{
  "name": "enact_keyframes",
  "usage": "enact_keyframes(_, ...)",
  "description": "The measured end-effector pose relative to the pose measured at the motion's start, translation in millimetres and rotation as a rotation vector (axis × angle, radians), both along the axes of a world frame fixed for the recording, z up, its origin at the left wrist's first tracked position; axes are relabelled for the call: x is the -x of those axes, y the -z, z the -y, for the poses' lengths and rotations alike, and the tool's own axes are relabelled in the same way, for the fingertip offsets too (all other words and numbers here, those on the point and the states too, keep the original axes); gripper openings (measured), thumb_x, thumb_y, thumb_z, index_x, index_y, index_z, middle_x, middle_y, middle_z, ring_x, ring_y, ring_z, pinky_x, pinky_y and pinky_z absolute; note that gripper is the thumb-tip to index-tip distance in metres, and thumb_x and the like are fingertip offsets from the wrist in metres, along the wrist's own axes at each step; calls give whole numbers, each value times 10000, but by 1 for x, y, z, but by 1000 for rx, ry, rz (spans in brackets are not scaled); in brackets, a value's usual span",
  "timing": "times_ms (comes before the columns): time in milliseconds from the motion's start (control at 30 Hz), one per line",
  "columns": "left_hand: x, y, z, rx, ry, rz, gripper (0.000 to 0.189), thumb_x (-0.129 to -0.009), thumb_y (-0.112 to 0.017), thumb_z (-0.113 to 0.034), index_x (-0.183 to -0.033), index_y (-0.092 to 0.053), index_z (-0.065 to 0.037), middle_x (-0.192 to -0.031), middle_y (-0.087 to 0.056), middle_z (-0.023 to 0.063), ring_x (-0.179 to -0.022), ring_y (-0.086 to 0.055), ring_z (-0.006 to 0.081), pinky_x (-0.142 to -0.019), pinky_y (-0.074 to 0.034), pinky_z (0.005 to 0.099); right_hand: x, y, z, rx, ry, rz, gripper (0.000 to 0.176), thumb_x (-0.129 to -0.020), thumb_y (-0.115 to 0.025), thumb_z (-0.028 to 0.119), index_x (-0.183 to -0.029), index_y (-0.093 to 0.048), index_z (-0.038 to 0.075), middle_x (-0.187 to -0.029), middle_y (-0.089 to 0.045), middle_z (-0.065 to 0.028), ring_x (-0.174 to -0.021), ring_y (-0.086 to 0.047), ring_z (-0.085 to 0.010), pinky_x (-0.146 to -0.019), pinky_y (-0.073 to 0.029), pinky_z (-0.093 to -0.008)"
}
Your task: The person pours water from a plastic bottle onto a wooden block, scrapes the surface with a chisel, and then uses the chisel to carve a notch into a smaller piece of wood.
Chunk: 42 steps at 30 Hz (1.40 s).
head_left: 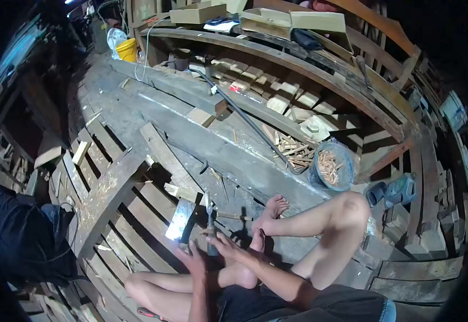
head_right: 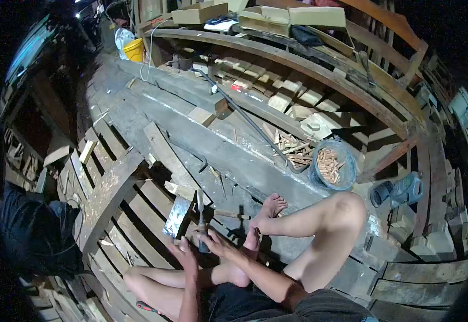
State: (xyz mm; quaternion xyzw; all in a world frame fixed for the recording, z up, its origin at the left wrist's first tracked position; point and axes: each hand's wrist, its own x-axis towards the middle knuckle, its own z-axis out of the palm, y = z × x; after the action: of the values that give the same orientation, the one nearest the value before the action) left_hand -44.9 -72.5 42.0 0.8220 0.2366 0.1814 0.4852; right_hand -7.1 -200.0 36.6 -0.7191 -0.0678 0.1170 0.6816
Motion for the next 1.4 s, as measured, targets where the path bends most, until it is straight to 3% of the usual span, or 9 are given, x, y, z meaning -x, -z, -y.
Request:
enact_keyframes(100, 1, -11, 23, 666, 278, -51, 452, -1039, -358, -378, -1219, -516, 6, -1097, -555, 87, -1032, -512, 174, -928, -400, 323, 5, 1, 8, 205, -132, 145, 437, -955, -496, 362, -1174, -561, -11, -1167, -555, -222, -1102, -513, -328, -963, -387, -379)
enact_keyframes(233, 2, -18, 34, 832, 250, -83, 411, -1044, -339, -361, -1039, -575, -24, -957, -581, 55, -856, -544, 123, -759, -452, 280, -4, -30, 33, 445, -142, 206, 413, -965, -491, 368, -1161, -576, 14, -1193, -528, -188, -1124, -479, -360, -981, -373, -399)
enact_keyframes(333, 9, 3, 22, 787, 286, -148, 425, -1032, -362, -431, -894, -564, -83, -781, -524, -24, -687, -465, 66, -600, -384, 250, -14, -37, 91, 712, -4, 431, 291, -886, -577, 228, -1069, -590, 2, -1087, -521, -168, -1051, -492, -342, -935, -399, -438)
enact_keyframes(667, 6, 16, 16, 684, 284, -28, 352, -1037, -389, -336, -859, -499, -53, -754, -447, -8, -689, -413, 85, -600, -372, 260, 33, -41, 253, 1427, -848, 319, 392, -781, -625, 194, -1164, -573, 132, -1219, -528, -55, -1182, -483, -232, -959, -424, -377)
enact_keyframes(900, 3, 32, 22, 642, 326, 35, 333, -1027, -425, -334, -840, -499, -68, -734, -422, -26, -664, -385, 67, -566, -343, 244, 17, -36, 238, 1345, -1020, 959, 589, -796, -572, 221, -1348, -442, 63, -1356, -464, -85, -1208, -447, -228, -1019, -369, -350)
enact_keyframes(967, 6, -37, 26, 649, 279, -137, 309, -1009, -468, -278, -837, -524, -27, -729, -459, -4, -678, -410, 87, -589, -366, 269, 24, -33, 225, 1425, -1047, 929, 603, -771, -577, 231, -1330, -453, 44, -1249, -503, -63, -1180, -445, -220, -1039, -349, -340)
enact_keyframes(1067, 11, -18, 22, 666, 236, -132, 233, -942, -607, -234, -872, -563, -16, -737, -534, 9, -689, -467, 83, -618, -401, 254, 44, -30, 242, 1488, -912, 964, 541, -789, -557, 208, -1301, -469, 53, -1131, -533, -65, -1125, -482, -222, -990, -398, -347)
enact_keyframes(1133, 12, -7, 22, 704, 207, -100, 242, -922, -633, -241, -915, -580, -6, -761, -579, 30, -687, -515, 92, -617, -437, 264, 46, -40, 249, 1604, -961, 502, 426, -818, -527, 172, -1228, -518, 55, -1062, -546, -79, -1095, -513, -246, -935, -442, -354)
enact_keyframes(1400, 0, -15, 28, 704, 232, -80, 277, -862, -702, -235, -946, -600, 9, -772, -627, 58, -708, -562, 109, -637, -466, 283, 17, -30, 210, 1413, -890, 647, 460, -791, -576, 183, -1231, -533, 55, -1235, -516, -102, -1130, -498, -276, -942, -430, -384)
